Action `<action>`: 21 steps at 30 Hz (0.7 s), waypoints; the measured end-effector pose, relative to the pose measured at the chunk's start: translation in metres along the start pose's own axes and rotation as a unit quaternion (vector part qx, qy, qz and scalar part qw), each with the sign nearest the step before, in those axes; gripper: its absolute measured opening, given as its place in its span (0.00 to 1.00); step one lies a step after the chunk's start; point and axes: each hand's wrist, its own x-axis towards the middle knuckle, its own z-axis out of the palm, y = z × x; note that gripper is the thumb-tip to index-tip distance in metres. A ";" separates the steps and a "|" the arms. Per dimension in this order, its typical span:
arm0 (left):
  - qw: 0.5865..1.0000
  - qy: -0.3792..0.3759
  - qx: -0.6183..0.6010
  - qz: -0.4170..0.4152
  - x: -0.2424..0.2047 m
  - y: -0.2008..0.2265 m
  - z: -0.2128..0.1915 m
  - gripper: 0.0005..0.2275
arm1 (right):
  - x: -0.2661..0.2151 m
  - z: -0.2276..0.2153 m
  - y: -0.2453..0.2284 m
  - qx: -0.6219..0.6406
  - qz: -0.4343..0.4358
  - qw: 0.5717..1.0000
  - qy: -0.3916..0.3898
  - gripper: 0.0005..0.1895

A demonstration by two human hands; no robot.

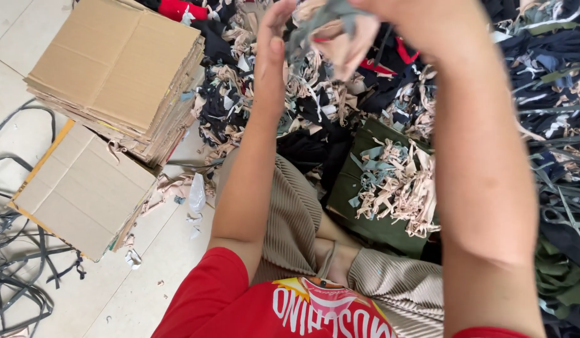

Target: The person sits cross-legged on the floor and uses scissors to cut a piece of black fabric placed on a cardboard box. After cutting, the person folds a green fabric piece and places it on the box, then gathers and arranges shredded fabric scraps on top of the green fabric.

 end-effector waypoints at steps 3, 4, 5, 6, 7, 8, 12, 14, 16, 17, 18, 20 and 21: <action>1.000 0.012 0.027 -0.008 -0.016 0.012 0.020 0.30 | -0.044 -0.046 0.026 -0.033 0.021 0.999 0.014 0.14; 0.999 0.021 0.011 -0.026 -0.024 0.015 0.029 0.26 | -0.061 -0.064 0.034 -0.053 0.031 0.998 0.021 0.18; 0.999 0.017 0.006 -0.031 -0.032 0.013 0.040 0.26 | -0.084 -0.074 0.036 -0.055 0.039 0.997 0.022 0.18; 0.999 0.015 0.022 -0.047 -0.041 0.011 0.051 0.25 | -0.107 -0.085 0.037 0.002 -0.001 1.000 0.001 0.11; 0.997 0.011 0.039 -0.065 -0.050 0.009 0.062 0.25 | -0.131 -0.094 0.039 0.061 -0.040 0.997 -0.018 0.11; 0.997 0.005 0.035 -0.072 -0.062 0.010 0.075 0.25 | -0.150 -0.093 0.028 0.061 -0.030 0.998 -0.015 0.11; 0.952 -0.147 0.011 -0.267 -0.120 -0.007 0.129 0.18 | -0.191 -0.076 -0.007 0.004 0.229 0.973 0.013 0.07; 0.923 -0.228 -0.049 -0.307 -0.153 -0.002 0.153 0.20 | -0.205 -0.055 0.000 0.025 0.325 0.945 0.012 0.08; 0.843 -0.355 0.008 -0.404 -0.177 0.027 0.177 0.24 | -0.221 -0.032 0.025 0.066 0.368 0.927 0.024 0.08; 0.840 -0.359 0.010 -0.406 -0.189 0.020 0.181 0.24 | -0.237 -0.010 0.061 0.070 0.372 0.925 0.026 0.08; 0.880 -0.298 -0.012 -0.370 -0.202 0.014 0.185 0.27 | -0.252 0.012 0.096 0.083 0.344 0.931 0.084 0.09; 0.911 -0.238 -0.033 -0.334 -0.221 0.002 0.187 0.31 | -0.279 0.044 0.132 0.099 0.318 0.932 0.141 0.14; 0.896 -0.259 0.044 -0.359 -0.222 -0.006 0.186 0.22 | -0.285 0.051 0.135 0.094 0.371 0.917 0.115 0.17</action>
